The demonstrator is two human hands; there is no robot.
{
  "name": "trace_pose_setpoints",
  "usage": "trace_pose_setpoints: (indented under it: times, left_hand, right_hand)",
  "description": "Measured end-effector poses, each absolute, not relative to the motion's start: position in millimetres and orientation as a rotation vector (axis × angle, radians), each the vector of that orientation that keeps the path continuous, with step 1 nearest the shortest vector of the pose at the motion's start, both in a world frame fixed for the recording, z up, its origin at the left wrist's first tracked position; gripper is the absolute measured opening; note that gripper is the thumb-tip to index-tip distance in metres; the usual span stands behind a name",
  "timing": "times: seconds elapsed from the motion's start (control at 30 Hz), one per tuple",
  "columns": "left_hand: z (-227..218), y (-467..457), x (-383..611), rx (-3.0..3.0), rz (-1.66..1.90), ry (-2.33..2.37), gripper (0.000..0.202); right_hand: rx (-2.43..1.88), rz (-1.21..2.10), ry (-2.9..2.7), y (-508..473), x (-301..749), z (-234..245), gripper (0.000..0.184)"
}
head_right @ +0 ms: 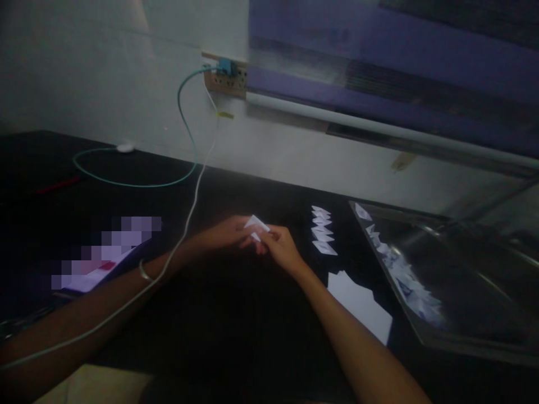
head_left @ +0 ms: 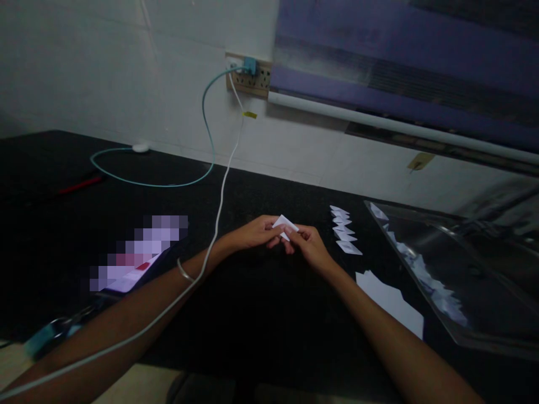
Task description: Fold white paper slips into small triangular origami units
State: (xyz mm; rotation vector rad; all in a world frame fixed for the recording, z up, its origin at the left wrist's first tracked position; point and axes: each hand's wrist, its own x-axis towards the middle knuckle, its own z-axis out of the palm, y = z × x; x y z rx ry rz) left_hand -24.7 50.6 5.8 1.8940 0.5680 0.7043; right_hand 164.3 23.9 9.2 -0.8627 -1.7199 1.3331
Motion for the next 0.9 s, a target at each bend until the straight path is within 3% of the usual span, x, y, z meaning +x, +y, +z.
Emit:
trace_pose_setpoints:
  times: [0.9]
  left_hand:
    - [8.8, 46.5, -23.5, 1.826, 0.806, 0.621, 0.043]
  right_hand:
    - [-0.942, 1.208, -1.894, 22.2, 167.2, 9.2, 0.046]
